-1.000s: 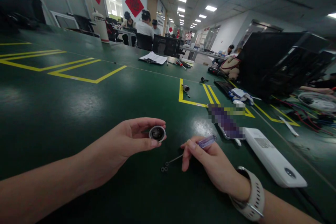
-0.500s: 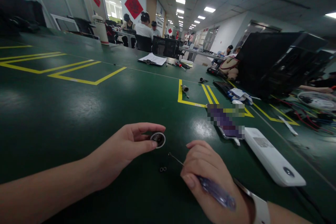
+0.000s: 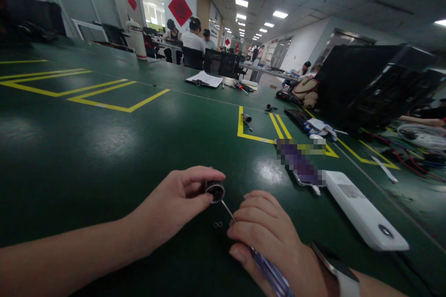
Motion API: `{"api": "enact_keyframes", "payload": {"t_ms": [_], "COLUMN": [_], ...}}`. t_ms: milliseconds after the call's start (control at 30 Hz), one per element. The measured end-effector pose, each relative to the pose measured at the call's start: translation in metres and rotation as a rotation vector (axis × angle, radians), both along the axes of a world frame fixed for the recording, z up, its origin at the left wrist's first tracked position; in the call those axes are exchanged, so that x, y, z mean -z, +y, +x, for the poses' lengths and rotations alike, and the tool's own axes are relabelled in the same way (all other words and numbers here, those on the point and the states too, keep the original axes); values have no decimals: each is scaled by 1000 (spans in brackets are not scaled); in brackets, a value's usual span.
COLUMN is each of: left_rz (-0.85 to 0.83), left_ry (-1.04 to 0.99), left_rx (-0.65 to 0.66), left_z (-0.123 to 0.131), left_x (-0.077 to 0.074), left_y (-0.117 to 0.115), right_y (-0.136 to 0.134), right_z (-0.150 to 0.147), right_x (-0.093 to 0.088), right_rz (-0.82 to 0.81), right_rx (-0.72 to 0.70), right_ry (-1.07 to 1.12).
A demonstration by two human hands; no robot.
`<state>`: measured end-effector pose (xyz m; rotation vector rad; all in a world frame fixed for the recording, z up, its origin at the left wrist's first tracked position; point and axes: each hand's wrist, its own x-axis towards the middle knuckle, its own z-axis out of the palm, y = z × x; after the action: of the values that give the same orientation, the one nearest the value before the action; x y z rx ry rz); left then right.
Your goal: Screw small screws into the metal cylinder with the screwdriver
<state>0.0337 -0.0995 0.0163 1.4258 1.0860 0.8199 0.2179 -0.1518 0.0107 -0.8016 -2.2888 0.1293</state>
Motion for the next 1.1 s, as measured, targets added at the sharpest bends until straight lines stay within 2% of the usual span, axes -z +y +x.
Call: {"api": "enact_keyframes", "payload": {"t_ms": [167, 533, 667, 767, 933, 967, 1033, 1100], "left_rz": [69, 71, 63, 2, -105, -106, -112, -118], "left_ry": [-16, -25, -41, -17, -10, -35, -74, -90], "left_rx": [-27, -41, -30, -34, -53, -55, -58, -58], "left_z": [1, 3, 2, 1, -1, -2, -3, -4], "left_x": [5, 7, 9, 5, -4, -4, -3, -2], "left_y": [2, 2, 4, 4, 5, 5, 6, 7], "right_y": [0, 0, -2, -2, 9, 12, 15, 16], "right_z": [-2, -4, -2, 2, 6, 6, 7, 7], "right_x": [2, 3, 1, 2, 15, 18, 21, 22], "right_rz": [11, 15, -14, -198, -865, -947, -1032, -1041], "right_rx": [-1, -14, -32, -15, 58, 55, 45, 30], "right_ry": [-37, -69, 51, 301, 735, 780, 831, 845]}}
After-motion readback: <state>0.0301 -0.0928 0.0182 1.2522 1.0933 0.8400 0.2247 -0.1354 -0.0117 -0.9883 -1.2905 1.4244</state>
